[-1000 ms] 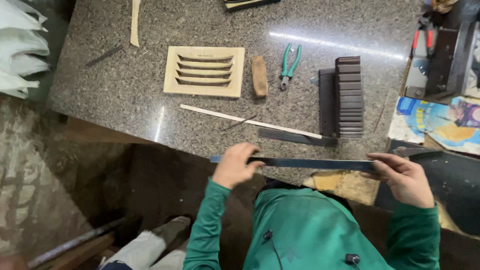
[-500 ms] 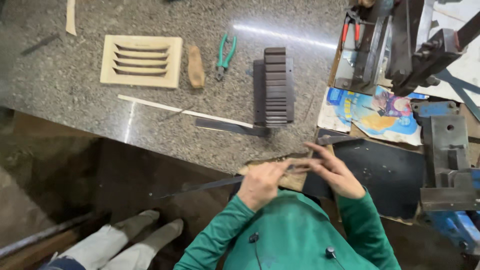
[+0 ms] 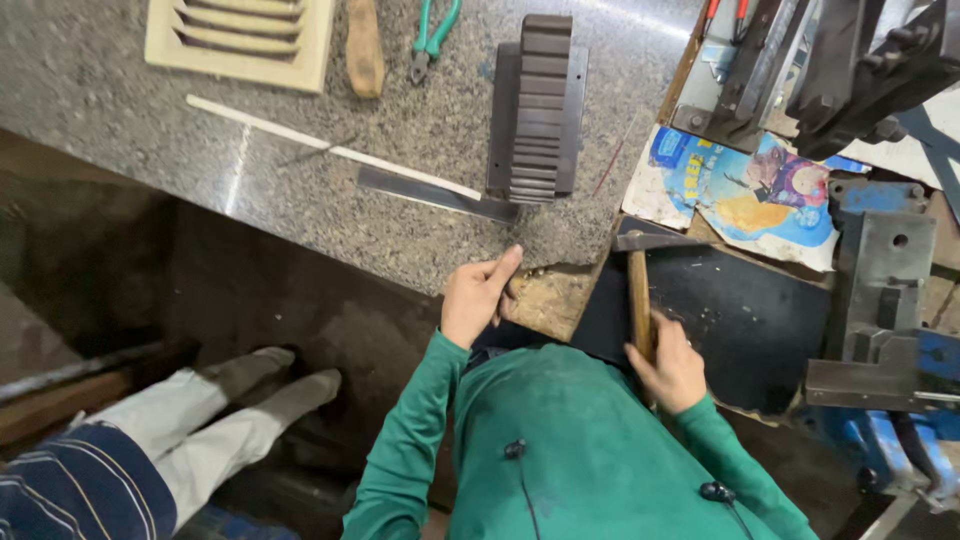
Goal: The person repeatedly hammers a thin metal strip on a curved metal form to bend it, then uses a manual press to flatten or straighten it. They inspect the strip between steps and place finished pieces into a wooden holder.
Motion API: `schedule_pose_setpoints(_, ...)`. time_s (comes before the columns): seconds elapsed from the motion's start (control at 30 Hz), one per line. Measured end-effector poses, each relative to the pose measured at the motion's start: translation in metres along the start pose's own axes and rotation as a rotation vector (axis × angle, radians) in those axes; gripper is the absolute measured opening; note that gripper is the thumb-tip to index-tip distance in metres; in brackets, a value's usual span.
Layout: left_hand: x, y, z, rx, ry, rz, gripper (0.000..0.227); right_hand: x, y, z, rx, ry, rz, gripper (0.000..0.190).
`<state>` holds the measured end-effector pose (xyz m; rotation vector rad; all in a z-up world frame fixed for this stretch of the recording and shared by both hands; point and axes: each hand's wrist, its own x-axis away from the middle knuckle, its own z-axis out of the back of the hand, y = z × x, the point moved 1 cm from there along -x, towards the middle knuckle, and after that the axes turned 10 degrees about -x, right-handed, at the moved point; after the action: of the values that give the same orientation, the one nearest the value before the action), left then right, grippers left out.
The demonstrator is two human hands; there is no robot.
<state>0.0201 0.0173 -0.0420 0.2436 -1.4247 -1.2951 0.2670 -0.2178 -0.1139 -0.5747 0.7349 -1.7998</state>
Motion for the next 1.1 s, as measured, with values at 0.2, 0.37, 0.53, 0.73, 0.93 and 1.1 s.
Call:
schedule_pose_setpoints(0.2, -0.010, -0.018, 0.003, 0.086, 0.068, -0.132, 0.063, -0.042, -0.017, 0.024, -1.365, -0.139, -0.663, 0.063)
schedule_pose_setpoints(0.37, -0.016, -0.020, 0.011, 0.014, 0.083, 0.002, 0.063, -0.064, -0.096, -0.026, -1.151, 0.015, -0.642, 0.076)
schedule_pose_setpoints(0.53, -0.031, -0.025, 0.017, 0.029, 0.045, -0.015, 0.053, -0.066, -0.122, -0.014, -1.069, -0.063, -0.570, 0.079)
schedule_pose_setpoints(0.73, -0.073, -0.048, 0.010, 0.251, -0.096, -0.173, 0.024, -0.054, -0.122, 0.013, -0.516, 0.007, -0.440, 0.082)
schedule_pose_setpoints(0.93, -0.109, -0.053, -0.002, 0.342, -0.185, -0.165, 0.024, -0.074, -0.105, -0.007, -0.319, -0.035, -0.100, 0.065)
schedule_pose_setpoints(1.1, -0.115, -0.038, -0.005, 0.343, -0.165, -0.179, 0.025, -0.089, -0.109, -0.013, -0.073, -0.041, -0.178, 0.074)
